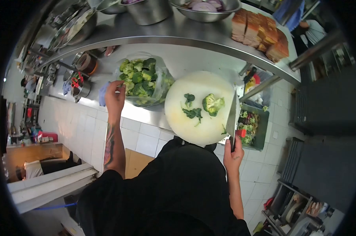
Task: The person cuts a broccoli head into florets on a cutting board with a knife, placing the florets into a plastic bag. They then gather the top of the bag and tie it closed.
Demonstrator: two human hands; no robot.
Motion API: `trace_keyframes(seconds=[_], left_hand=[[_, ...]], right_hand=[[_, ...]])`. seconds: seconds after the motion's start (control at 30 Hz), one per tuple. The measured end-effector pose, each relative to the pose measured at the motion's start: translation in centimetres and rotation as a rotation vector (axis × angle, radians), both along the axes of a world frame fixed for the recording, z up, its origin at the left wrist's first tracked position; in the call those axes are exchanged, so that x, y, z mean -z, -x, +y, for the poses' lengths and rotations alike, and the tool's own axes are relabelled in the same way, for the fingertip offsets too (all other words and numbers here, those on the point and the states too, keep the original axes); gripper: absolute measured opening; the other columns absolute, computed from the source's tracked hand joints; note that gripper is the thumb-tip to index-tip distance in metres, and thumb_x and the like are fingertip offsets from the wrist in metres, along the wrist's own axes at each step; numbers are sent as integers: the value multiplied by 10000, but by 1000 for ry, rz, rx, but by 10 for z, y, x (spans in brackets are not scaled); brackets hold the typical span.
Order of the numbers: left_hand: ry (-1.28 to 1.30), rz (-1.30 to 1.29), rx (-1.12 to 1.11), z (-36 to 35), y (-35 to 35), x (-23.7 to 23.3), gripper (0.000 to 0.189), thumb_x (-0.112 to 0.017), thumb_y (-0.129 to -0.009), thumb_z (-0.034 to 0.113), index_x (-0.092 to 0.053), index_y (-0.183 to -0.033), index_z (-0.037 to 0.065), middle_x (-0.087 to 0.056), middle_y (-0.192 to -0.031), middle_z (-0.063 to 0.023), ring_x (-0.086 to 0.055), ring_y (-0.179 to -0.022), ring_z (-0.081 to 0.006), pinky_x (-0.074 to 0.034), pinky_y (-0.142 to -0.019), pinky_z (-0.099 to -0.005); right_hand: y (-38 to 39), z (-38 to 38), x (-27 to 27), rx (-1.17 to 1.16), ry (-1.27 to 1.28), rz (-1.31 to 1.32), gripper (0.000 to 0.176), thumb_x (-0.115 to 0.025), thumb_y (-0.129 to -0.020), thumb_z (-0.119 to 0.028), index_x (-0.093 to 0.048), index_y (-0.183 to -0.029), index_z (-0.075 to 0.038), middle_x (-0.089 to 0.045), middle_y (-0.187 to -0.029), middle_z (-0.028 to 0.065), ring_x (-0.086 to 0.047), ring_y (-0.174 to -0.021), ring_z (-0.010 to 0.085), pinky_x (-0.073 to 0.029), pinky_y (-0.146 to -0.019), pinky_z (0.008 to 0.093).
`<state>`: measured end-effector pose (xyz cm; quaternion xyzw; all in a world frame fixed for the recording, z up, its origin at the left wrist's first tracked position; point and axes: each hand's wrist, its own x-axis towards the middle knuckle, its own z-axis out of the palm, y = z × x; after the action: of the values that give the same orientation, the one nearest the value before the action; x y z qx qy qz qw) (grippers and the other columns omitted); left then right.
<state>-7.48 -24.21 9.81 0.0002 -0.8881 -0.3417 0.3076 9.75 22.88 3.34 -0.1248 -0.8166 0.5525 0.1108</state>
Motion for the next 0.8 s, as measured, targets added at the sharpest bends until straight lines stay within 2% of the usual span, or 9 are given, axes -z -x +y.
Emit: trace_keyframes(seconds=[0.1,0.2,0.27,0.33,0.43,0.53,0.67,0.7,0.8], left_hand=[[-171,12,80,48,4,-2,165,-734,-944,1,-741,-1108,23,-698,-979,-111,-661,-715,-160,-555,-599,-296],[-197,-122,501,132,-5,35,183,-739,-954,29,-740,-1137,32,-727,-994,-63,-666,-763,-121,-547,-663,-274],[-126,-335,733,206,-32,37,256,-766,-920,71,-717,-1169,40,-683,-1105,-116,-703,-910,-248,-586,-776,-365],[46,-103,741,257,-43,29,351,-810,-850,91,-682,-1174,47,-629,-1218,-167,-606,-1178,-396,-522,-999,-475],[45,-107,658,278,-18,70,416,-837,-854,110,-641,-1216,52,-608,-1262,-192,-538,-1267,-431,-433,-1107,-525],[-2,-120,714,264,4,80,413,-848,-862,123,-629,-1198,28,-618,-1256,-195,-602,-1199,-384,-521,-1025,-485],[-594,-603,835,238,-2,73,370,-811,-929,180,-617,-1167,-25,-642,-1256,-181,-681,-1080,-299,-600,-840,-389],[-348,-505,812,230,-2,82,330,-804,-946,167,-627,-1146,-26,-637,-1290,-182,-680,-1119,-273,-602,-857,-362],[-369,-455,762,220,-7,91,300,-806,-940,146,-640,-1124,-24,-632,-1291,-185,-682,-1103,-275,-599,-860,-350]], right_hand=[[-7,5,5,24,30,-35,342,-650,-1058,-110,-629,-1371,25,-640,-855,-5,-521,-736,50,-445,-656,237],[4,-1,-14,44,9,12,322,-660,-1051,-106,-640,-1343,27,-659,-860,6,-538,-745,56,-465,-672,238],[9,3,-15,50,34,-32,315,-662,-1051,-115,-640,-1332,26,-654,-854,-1,-535,-733,57,-461,-659,244],[15,0,-17,62,125,-13,315,-664,-1052,-125,-637,-1328,25,-655,-850,-1,-531,-720,56,-462,-651,250],[16,-5,-17,48,112,9,326,-672,-1048,-130,-635,-1335,21,-671,-854,17,-554,-718,64,-474,-650,259],[16,-12,-25,-4,-21,50,354,-690,-1038,-159,-633,-1340,15,-693,-811,99,-621,-676,106,-501,-629,306],[16,-18,-46,-121,-86,44,363,-685,-1038,-159,-622,-1349,16,-672,-765,106,-630,-621,162,-497,-608,324],[20,-20,-49,-162,-97,81,361,-682,-1038,-150,-619,-1352,16,-668,-759,105,-631,-609,179,-494,-600,327],[33,-30,-68,-172,-90,204,346,-677,-1036,-124,-618,-1347,16,-670,-765,107,-631,-607,189,-491,-597,325]])
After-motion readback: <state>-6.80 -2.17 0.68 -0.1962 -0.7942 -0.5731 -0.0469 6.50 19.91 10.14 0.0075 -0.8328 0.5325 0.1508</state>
